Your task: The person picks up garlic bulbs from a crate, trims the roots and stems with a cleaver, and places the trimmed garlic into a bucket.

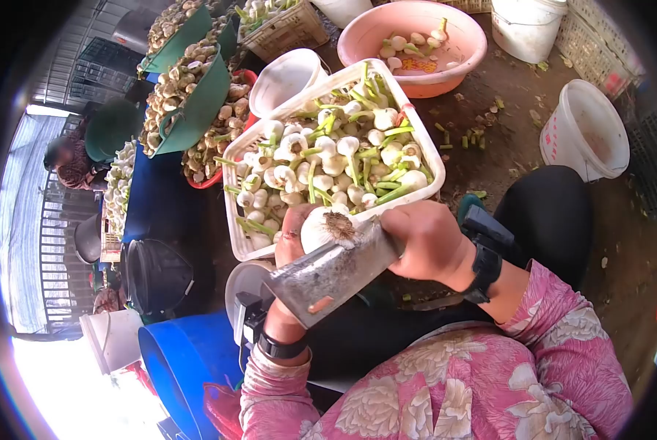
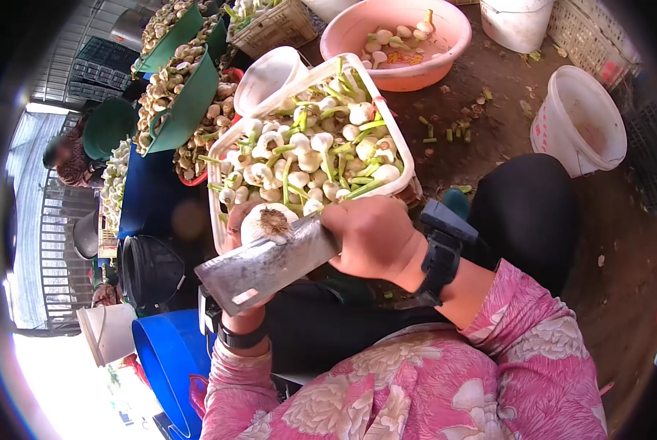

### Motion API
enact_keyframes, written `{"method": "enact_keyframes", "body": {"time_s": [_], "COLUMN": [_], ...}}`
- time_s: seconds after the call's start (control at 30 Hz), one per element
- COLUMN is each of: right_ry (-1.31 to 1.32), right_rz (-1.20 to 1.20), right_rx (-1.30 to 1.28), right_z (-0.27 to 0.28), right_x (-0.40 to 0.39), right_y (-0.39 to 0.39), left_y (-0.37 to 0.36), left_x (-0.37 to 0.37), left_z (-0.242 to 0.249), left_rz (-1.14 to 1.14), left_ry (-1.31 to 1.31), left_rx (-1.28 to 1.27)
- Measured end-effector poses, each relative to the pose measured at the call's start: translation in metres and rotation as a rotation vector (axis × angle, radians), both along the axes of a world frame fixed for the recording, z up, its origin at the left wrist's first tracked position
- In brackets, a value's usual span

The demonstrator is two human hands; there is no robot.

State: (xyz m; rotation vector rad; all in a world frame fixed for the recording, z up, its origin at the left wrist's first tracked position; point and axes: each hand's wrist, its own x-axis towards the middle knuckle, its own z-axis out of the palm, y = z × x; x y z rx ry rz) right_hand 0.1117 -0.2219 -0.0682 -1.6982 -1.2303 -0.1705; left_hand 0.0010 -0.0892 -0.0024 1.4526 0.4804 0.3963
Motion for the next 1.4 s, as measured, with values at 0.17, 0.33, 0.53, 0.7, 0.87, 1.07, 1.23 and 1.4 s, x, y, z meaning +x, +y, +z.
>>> {"method": "enact_keyframes", "body": {"time_s": [0.17, 0.33, 0.53, 0.7, 0.87, 1.07, 1.23, 1.4], "right_ry": [-0.001, 0.086, 0.228, 0.215, 0.011, 0.02, 0.373, 0.293], "right_rz": [0.003, -0.257, -0.176, -0.242, -0.002, 0.042, -0.357, -0.221], "right_rx": [-0.036, -0.49, -0.186, -0.105, -0.104, -0.004, -0.355, -0.181], "right_z": [-0.008, -0.021, 0.028, 0.016, 0.032, 0.028, -0.023, 0.027], "right_x": [0.002, 0.022, 0.012, 0.011, -0.011, -0.019, 0.012, 0.002], "right_y": [0.003, 0.0, 0.005, 0.009, 0.023, 0.025, 0.017, 0.024], "left_y": [0.013, 0.011, 0.042, 0.042, 0.044, 0.022, 0.036, 0.029], "left_x": [-0.006, -0.025, -0.03, -0.019, -0.027, -0.024, -0.026, -0.02], "left_z": [-0.017, 0.012, 0.01, 0.007, 0.004, 0.003, 0.012, 0.024], "left_rz": [-0.169, -0.053, -0.001, -0.062, -0.02, 0.146, 0.107, 0.227], "left_ry": [-0.079, 0.031, -0.277, -0.283, -0.16, -0.184, -0.205, -0.296], "left_rx": [0.079, 0.435, 0.248, 0.199, 0.877, 0.672, 0.954, 0.548]}}
